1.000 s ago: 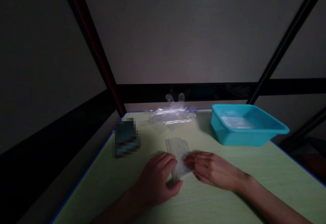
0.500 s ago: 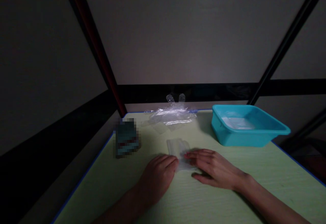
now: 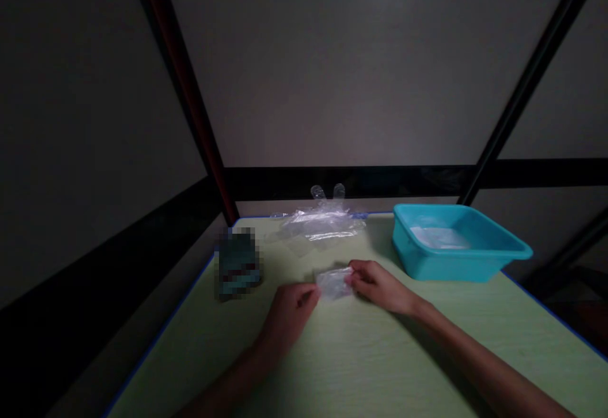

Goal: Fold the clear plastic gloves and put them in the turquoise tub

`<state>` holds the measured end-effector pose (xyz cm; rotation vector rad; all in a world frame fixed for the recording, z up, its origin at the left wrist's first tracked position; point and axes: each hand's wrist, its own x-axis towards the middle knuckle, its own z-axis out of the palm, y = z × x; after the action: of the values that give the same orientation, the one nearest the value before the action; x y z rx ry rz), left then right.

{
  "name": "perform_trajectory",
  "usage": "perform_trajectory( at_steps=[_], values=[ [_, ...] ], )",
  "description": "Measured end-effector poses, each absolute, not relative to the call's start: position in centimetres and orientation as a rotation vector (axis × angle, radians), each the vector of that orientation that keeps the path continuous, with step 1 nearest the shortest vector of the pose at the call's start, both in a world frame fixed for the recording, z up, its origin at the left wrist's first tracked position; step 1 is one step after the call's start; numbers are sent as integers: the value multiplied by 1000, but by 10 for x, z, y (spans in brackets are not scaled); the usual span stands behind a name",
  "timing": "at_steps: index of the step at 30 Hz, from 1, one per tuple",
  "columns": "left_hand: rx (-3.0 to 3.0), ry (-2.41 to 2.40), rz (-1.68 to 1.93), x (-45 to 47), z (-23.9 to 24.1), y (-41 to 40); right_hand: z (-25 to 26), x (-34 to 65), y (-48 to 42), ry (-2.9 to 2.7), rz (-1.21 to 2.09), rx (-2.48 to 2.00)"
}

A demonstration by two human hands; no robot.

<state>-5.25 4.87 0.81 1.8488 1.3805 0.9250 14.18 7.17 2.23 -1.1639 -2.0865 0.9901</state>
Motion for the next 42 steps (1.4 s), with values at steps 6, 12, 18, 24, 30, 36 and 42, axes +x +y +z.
perform_trajectory(
  at_steps=[6, 12, 18, 24, 30, 36, 42],
  values=[
    [1654, 1450, 1012, -50, 4, 64, 4, 127, 98, -1960, 1002, -1251],
    [1536, 1490, 1058, -48, 3, 66, 5, 132, 85, -1820, 733, -1331],
    [1479, 1450, 1049, -49, 2, 66, 15, 123, 55, -2390, 188, -1142],
    [1527, 1447, 1041, -50, 2, 67, 3, 115, 51, -2661, 170, -1189],
    [1746, 1525, 1078, -57, 8, 60, 5, 116, 51, -2640, 105, -1192],
    [2732, 1254, 684, -54, 10, 42, 3, 115, 51, -2628, 23, -1193],
    [2862, 1288, 387, -52, 3, 38, -4, 117, 52, -2648, 32, -1216]
  ],
)
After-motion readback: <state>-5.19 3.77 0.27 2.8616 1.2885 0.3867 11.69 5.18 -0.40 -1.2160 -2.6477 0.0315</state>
